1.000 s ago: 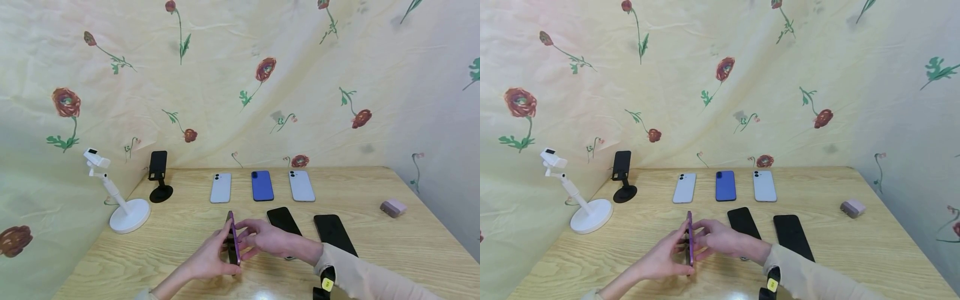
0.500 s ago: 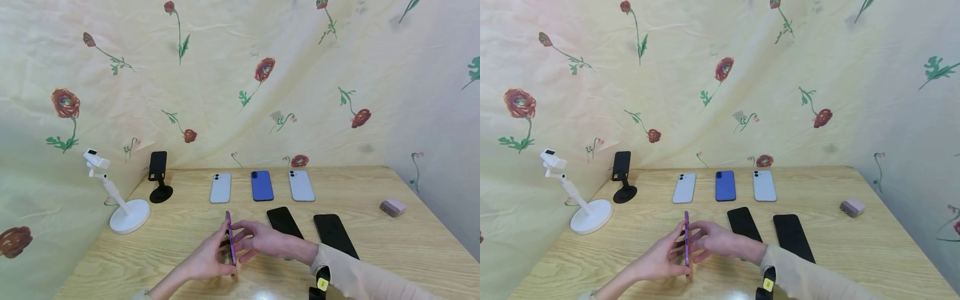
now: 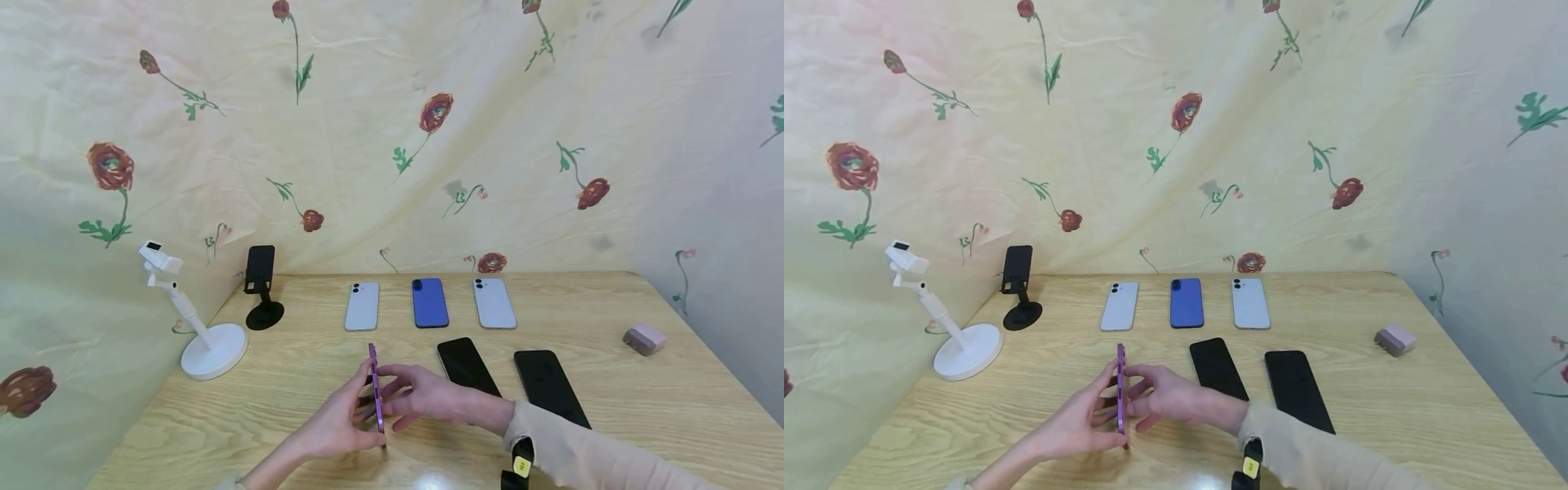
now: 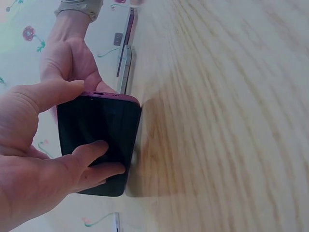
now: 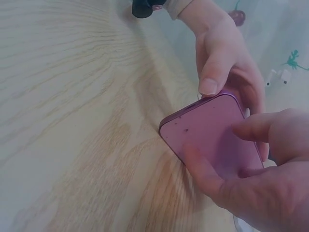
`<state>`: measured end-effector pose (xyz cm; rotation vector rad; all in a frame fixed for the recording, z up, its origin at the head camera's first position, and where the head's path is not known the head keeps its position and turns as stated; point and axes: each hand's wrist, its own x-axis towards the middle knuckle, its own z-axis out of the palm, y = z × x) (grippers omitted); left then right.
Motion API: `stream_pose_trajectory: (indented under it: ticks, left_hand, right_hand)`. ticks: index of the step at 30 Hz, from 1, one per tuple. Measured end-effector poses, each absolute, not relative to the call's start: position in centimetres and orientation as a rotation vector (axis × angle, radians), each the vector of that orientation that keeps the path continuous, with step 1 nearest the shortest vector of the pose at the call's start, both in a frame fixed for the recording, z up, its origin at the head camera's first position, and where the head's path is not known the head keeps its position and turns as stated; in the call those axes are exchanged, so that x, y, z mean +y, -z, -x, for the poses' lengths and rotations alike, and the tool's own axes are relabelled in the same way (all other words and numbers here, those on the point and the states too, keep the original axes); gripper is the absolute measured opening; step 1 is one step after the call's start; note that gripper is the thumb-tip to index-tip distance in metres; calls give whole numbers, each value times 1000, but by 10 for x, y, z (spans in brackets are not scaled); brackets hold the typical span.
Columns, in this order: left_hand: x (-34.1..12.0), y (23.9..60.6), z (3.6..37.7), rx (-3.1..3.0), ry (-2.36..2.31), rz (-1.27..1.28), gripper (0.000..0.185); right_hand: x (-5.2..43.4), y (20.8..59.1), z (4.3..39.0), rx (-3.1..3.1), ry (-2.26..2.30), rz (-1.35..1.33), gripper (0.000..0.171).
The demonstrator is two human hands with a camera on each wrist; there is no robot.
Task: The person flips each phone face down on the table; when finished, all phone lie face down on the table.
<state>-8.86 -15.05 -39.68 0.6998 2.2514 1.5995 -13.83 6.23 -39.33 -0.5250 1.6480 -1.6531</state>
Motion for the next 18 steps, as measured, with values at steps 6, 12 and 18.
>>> stream_pose_trajectory:
  ticks: [6, 12, 18]
  left_hand:
    - [-151, 402, 88, 2180, -1673, -729, 112]
    - [-152, 404, 87, 2108, -1729, -723, 111]
    - [-153, 407, 87, 2027, -1788, -708, 112]
  right_hand:
    - [62, 397, 138, 1685, 1633, 520, 68]
    - [61, 400, 138, 1716, 1617, 522, 70]
    - [63, 400, 138, 1739, 1604, 542, 73]
